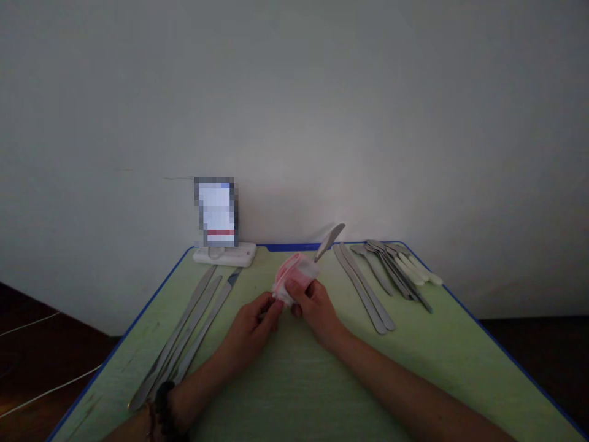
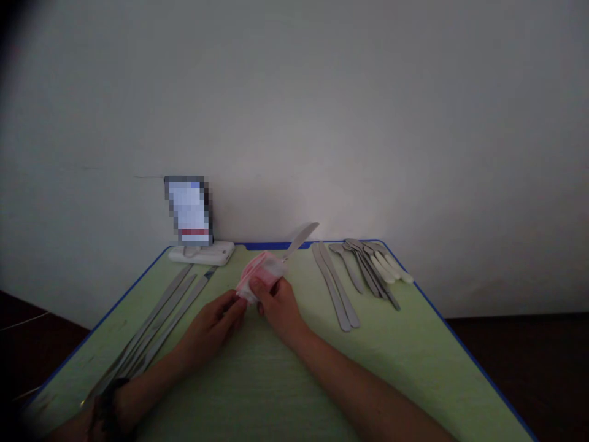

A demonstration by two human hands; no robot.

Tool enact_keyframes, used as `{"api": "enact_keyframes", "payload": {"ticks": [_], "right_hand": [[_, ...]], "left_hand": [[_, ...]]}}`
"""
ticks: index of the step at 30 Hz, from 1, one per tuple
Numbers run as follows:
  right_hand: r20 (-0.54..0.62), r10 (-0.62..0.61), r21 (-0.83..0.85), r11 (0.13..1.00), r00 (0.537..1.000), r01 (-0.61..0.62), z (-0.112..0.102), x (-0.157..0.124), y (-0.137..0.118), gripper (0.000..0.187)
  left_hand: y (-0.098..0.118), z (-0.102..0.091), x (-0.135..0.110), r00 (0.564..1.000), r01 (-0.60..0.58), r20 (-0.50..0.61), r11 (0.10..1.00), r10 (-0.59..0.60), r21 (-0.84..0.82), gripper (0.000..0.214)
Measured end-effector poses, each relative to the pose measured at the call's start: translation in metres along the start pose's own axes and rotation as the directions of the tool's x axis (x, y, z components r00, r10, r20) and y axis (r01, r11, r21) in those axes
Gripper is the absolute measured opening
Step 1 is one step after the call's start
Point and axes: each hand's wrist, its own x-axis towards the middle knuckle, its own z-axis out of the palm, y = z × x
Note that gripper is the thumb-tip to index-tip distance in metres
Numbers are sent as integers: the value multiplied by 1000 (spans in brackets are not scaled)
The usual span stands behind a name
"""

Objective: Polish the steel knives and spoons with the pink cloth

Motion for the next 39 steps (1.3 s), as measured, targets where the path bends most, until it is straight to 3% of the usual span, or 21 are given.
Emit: {"api": "enact_keyframes", "payload": {"ticks": [13,20,25,31,39], "right_hand": [[18,-2,-25,1000,1000,3,-2,2,0,42],[84,2,22,1000,996,-4,-6,5,2,41],[70,8,92,996,998,-14,-5,7,4,43],[91,-5,39,999,996,2,-6,6,4,43],[72,9,59,998,997,-14,-5,5,2,44]], "left_hand": [[1,2,-2,1000,-2,-10,1000,2,21,29],[1,2,-2,1000,-20,14,999,19,36,29],[2,1,-3,1000,4,18,1000,-4,29,27],[3,2,-4,996,36,76,999,-36,10,28],[0,3,-3,997,1,79,997,-6,74,35]]}}
